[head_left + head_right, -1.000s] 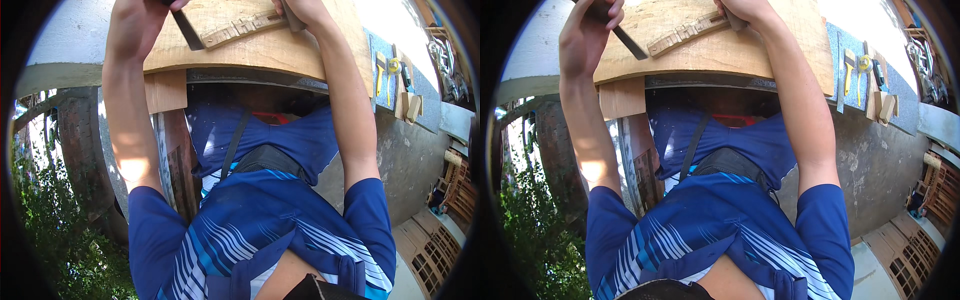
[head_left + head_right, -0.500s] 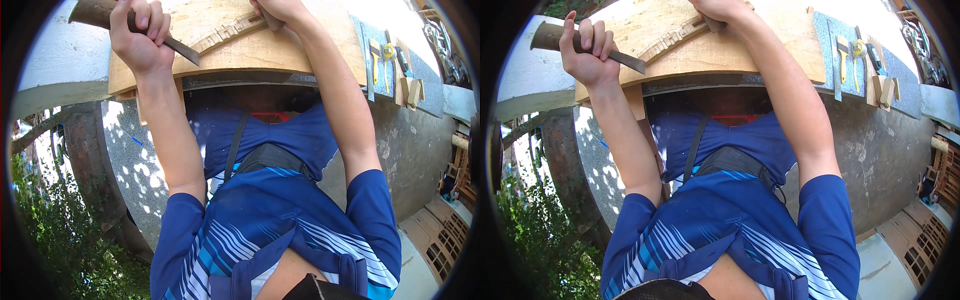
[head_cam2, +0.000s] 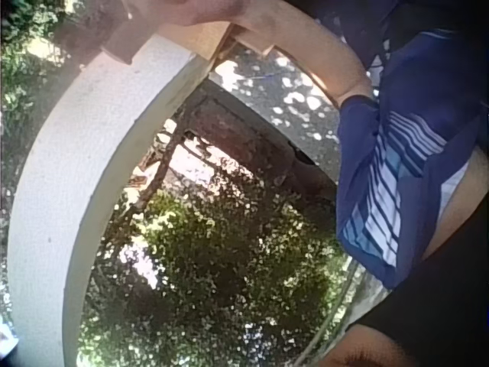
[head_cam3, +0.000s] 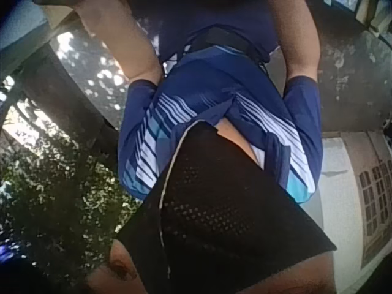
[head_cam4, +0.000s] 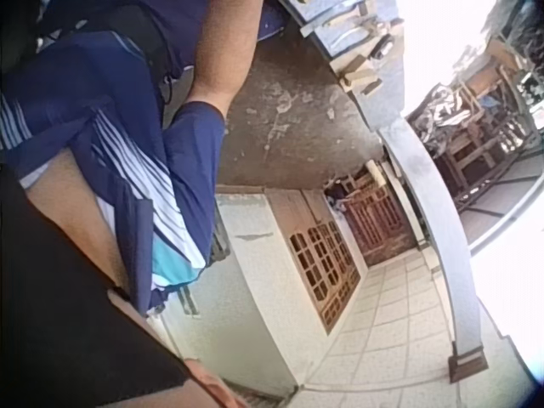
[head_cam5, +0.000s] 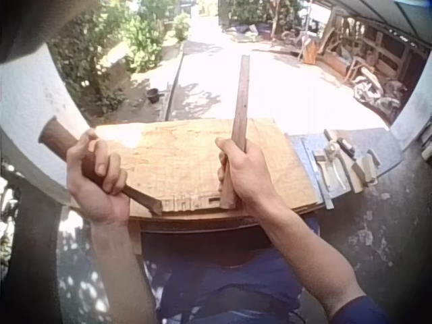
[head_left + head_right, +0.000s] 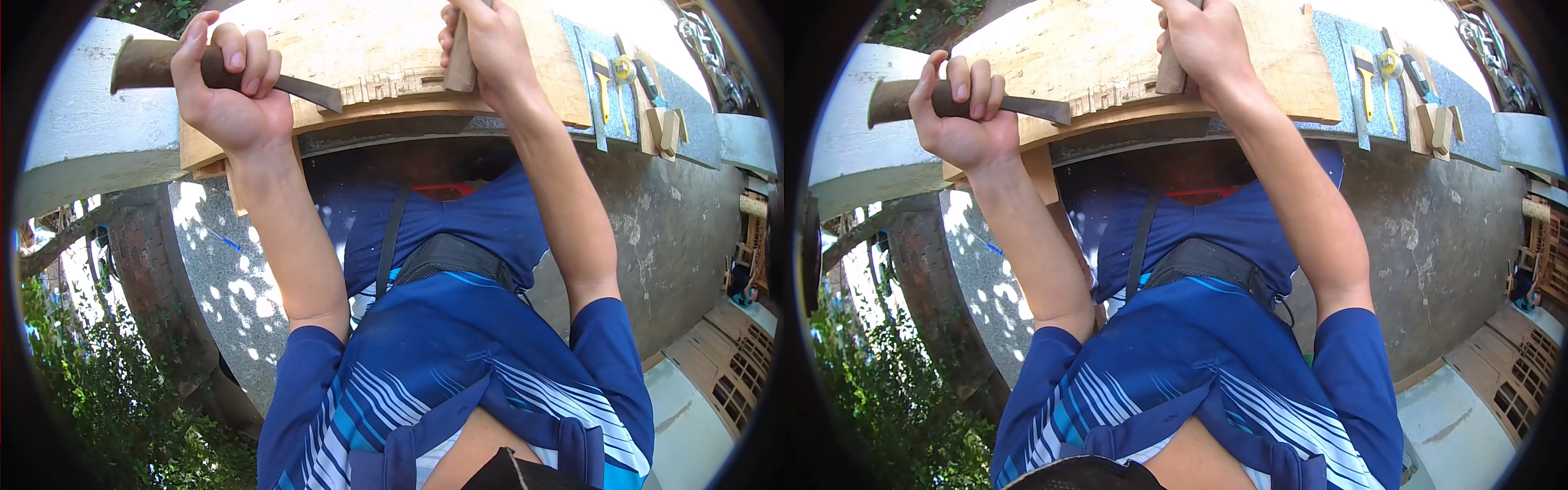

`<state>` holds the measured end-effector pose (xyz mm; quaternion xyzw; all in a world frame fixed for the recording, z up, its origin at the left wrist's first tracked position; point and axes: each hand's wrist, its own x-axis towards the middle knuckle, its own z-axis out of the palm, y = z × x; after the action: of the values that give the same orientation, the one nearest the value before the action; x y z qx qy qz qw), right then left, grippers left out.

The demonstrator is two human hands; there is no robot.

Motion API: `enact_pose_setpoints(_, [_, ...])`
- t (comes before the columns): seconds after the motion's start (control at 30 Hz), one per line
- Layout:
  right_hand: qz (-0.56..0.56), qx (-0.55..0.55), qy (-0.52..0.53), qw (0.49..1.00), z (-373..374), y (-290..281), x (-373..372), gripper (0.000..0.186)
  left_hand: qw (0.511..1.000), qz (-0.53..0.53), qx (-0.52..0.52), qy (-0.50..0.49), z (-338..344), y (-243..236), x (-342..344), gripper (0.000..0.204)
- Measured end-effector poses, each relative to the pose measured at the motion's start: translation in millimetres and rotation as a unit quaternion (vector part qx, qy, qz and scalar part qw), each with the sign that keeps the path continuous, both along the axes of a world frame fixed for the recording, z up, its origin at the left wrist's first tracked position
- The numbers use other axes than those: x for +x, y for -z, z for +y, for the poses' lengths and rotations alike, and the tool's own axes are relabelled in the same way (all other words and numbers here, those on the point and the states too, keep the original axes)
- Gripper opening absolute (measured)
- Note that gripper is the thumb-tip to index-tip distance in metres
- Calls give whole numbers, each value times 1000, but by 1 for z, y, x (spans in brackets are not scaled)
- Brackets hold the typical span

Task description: Using a chisel and a wooden mallet to carve or shape a piece of wood.

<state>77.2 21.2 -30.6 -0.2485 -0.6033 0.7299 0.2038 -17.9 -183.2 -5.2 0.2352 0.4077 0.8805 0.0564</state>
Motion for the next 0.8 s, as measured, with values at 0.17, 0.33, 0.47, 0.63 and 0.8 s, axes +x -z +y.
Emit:
enact_pose_setpoints(0.17, [91, 4, -70, 993, 9, 12, -12, 25, 998, 4, -42, -49, 0, 3, -3, 27])
enact_pose_setpoints(0.33, [36, 11, -86, 996, 13, 20, -9, 25, 994, 3, -79, -78, 8, -1, 6, 30])
enact_pose_setpoints(0.47, [27, 58, -82, 995, 12, 19, -9, 25, 995, -5, -68, -74, 12, -5, 5, 30])
enact_pose_setpoints(0.63, [16, 85, -95, 992, 13, 21, -10, 24, 995, -13, -76, -60, 15, -2, -6, 27])
enact_pose_setpoints(0.8, [5, 80, -96, 992, 13, 19, -7, 23, 994, -12, -80, -68, 16, -2, -3, 27])
